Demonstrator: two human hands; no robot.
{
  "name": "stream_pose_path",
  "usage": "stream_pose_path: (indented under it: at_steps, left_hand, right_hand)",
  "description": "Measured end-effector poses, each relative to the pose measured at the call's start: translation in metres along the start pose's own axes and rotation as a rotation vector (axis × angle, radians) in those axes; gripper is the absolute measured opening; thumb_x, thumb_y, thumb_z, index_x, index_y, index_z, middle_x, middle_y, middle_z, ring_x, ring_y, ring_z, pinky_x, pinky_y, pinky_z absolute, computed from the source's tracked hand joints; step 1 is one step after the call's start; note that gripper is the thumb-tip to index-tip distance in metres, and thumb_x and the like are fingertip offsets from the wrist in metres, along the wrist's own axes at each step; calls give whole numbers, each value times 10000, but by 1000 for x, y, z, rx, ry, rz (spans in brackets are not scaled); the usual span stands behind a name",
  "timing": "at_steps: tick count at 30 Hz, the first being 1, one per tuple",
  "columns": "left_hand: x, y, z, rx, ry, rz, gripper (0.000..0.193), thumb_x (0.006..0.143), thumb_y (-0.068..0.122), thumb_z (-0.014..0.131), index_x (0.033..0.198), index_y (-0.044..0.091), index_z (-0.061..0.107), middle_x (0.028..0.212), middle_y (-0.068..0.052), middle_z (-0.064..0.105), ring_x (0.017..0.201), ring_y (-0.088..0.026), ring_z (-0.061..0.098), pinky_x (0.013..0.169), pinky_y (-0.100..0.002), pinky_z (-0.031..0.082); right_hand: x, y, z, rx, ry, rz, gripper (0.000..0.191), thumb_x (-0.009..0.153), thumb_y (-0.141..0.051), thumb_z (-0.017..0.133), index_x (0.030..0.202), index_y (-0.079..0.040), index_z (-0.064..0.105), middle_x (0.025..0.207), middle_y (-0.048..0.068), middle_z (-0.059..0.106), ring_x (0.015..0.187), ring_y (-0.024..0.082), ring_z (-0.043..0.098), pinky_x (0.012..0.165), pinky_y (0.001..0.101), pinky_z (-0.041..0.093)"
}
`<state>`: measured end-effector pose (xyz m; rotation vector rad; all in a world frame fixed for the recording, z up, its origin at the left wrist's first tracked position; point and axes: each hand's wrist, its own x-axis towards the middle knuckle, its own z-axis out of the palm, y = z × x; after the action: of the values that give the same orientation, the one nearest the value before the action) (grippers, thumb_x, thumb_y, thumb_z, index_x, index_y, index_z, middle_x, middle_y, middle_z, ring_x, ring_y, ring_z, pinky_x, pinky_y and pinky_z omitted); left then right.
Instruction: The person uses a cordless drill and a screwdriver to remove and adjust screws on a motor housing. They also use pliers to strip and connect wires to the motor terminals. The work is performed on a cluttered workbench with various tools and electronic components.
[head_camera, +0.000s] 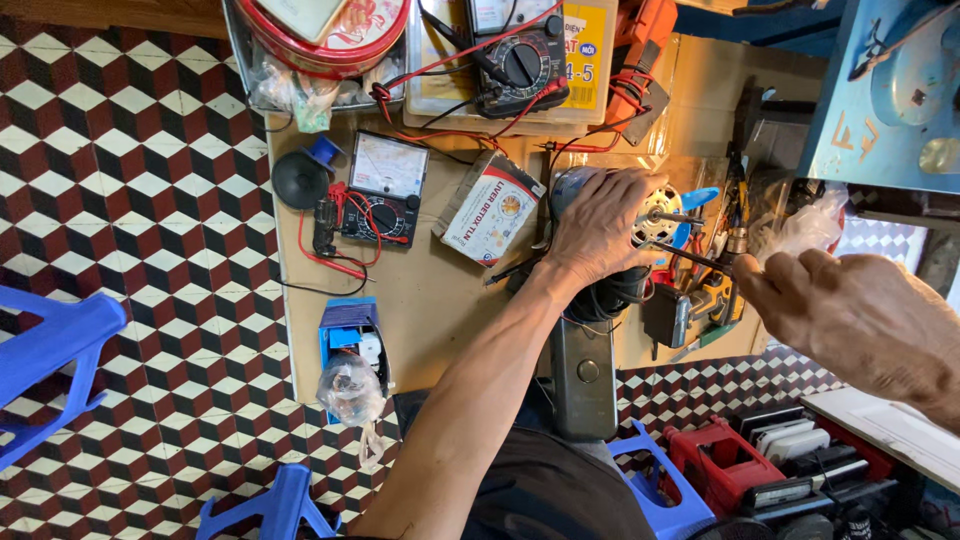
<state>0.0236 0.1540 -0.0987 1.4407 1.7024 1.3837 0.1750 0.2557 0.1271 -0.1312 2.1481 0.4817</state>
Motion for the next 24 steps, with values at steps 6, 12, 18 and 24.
stream_pose_path:
  at_steps: [6,12,18,24]
  left_hand:
    - [-1,-1,3,-1,18,-7,998,561,449,943,1381,108,486,1351,-93,589,1331,-273,527,1220,-457,339]
    - [-1,0,5,-21,10,-27,1019,552,476,945,1381,110,482,1343,-97,595,1334,-280,528,1224,-457,331]
    - [-1,-1,7,7,10,-12,1013,572,455,944,1405,124,472,1337,-81,598,1337,-268,536,1239,-447,337]
    - [0,-2,9,15,1,-23,1035,560,467,942,1408,117,462,1349,-90,583,1338,-275,528,1242,-459,328]
  right_hand:
    - [15,0,-29,685,-508,560,403,1033,-416,518,1367,-230,646,758,-42,664,460,124,556,427,269,480]
    - [26,5,-55,1475,-455,1077,419,1018,-376,656,1312,-85,721,774,188,672,510,202,486,436,362,402]
    - [4,-5,-33,110,-121,182,562,953,-290,582,1481,-120,493,954,81,642,670,157,683,583,285,587]
    - [9,0,-6,510,-351,451,477,1002,-256,571,1473,-210,518,836,34,663,636,126,684,537,252,545]
